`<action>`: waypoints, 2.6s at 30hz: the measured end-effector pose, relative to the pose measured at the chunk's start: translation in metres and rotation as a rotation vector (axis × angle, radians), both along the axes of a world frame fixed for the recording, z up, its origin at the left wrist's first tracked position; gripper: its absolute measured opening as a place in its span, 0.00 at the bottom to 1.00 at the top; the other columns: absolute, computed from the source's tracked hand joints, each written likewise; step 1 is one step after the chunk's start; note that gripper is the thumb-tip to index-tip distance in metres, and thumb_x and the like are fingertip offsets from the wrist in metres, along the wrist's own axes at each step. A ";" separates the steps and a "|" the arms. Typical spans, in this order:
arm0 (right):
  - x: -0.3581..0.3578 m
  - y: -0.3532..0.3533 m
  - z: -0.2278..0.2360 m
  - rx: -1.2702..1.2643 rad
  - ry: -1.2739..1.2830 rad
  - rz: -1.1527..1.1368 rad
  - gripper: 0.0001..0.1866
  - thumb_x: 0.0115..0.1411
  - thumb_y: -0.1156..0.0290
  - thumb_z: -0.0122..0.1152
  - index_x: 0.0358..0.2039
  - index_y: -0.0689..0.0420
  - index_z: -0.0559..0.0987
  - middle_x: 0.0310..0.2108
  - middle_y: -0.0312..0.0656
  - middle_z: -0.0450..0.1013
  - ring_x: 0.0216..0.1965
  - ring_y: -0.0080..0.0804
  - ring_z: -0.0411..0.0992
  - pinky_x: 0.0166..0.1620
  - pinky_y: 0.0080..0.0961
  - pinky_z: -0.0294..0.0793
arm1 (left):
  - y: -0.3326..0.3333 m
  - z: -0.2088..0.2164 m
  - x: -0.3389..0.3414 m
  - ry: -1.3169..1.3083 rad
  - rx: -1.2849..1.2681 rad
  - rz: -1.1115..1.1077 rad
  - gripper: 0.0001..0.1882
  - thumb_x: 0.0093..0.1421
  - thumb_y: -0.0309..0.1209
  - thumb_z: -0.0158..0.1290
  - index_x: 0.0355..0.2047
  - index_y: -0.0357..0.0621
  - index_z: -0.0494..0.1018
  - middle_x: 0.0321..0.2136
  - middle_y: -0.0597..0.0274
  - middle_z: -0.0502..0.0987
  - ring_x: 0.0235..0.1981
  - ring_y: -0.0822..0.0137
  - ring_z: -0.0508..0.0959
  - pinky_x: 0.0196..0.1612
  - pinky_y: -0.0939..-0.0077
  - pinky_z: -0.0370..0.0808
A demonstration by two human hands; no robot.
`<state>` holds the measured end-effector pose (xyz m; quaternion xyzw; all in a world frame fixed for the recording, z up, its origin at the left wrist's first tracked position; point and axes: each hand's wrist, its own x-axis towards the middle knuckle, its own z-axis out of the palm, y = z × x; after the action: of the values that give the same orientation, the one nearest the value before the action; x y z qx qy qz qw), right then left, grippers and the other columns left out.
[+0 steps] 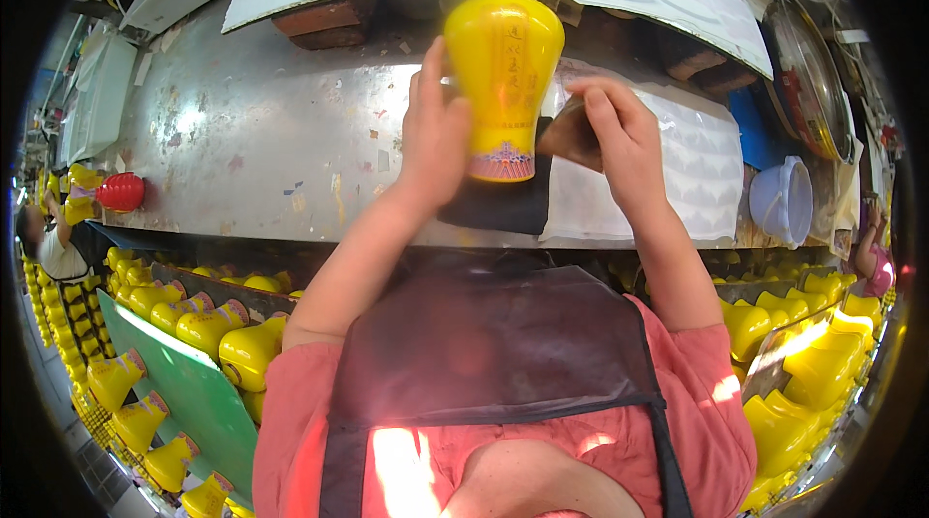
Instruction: The person picks up a yellow ceramic vase and rubs its surface with a small abrasive pad. They rotate the vase to treat different sides, focusing on the neck and body, then set it down and pick up another vase to repeat the process.
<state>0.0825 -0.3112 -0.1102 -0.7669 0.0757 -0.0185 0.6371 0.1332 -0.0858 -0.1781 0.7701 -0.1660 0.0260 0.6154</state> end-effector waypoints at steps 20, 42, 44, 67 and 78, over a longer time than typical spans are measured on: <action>0.017 0.006 -0.042 -0.127 -0.010 0.236 0.37 0.67 0.58 0.61 0.73 0.55 0.64 0.49 0.49 0.80 0.42 0.30 0.78 0.49 0.28 0.77 | -0.002 -0.001 -0.008 0.262 -0.417 -0.158 0.38 0.71 0.29 0.47 0.77 0.46 0.44 0.71 0.49 0.58 0.70 0.56 0.62 0.71 0.61 0.61; 0.006 0.034 0.039 -0.916 -0.847 0.552 0.15 0.52 0.73 0.69 0.42 0.49 0.85 0.38 0.42 0.79 0.39 0.39 0.79 0.43 0.34 0.80 | 0.006 0.002 -0.005 0.258 -0.458 -0.216 0.38 0.76 0.52 0.41 0.77 0.47 0.47 0.69 0.54 0.61 0.59 0.65 0.71 0.65 0.66 0.66; 0.005 0.029 0.045 -0.847 -0.712 0.391 0.13 0.55 0.74 0.69 0.43 0.51 0.84 0.37 0.44 0.79 0.39 0.41 0.80 0.43 0.32 0.80 | -0.001 0.002 -0.008 0.149 -0.396 -0.166 0.40 0.76 0.58 0.37 0.77 0.44 0.47 0.69 0.52 0.61 0.60 0.64 0.70 0.65 0.66 0.65; 0.018 0.018 -0.010 -0.407 -0.031 0.196 0.46 0.67 0.47 0.58 0.75 0.59 0.53 0.40 0.64 0.80 0.43 0.64 0.80 0.45 0.48 0.78 | -0.012 0.026 -0.011 0.339 -0.497 -0.262 0.44 0.70 0.42 0.47 0.76 0.37 0.38 0.72 0.36 0.56 0.70 0.39 0.63 0.71 0.57 0.60; 0.021 0.014 -0.028 -0.408 -0.114 0.183 0.45 0.67 0.51 0.61 0.75 0.58 0.54 0.43 0.65 0.79 0.47 0.63 0.79 0.49 0.42 0.77 | -0.002 0.007 0.001 0.039 -0.031 -0.208 0.47 0.72 0.55 0.42 0.77 0.40 0.36 0.68 0.37 0.65 0.67 0.41 0.69 0.69 0.57 0.64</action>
<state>0.1033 -0.2976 -0.1381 -0.8813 -0.0352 -0.0188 0.4709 0.1340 -0.0880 -0.1712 0.7396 -0.2324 -0.0505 0.6296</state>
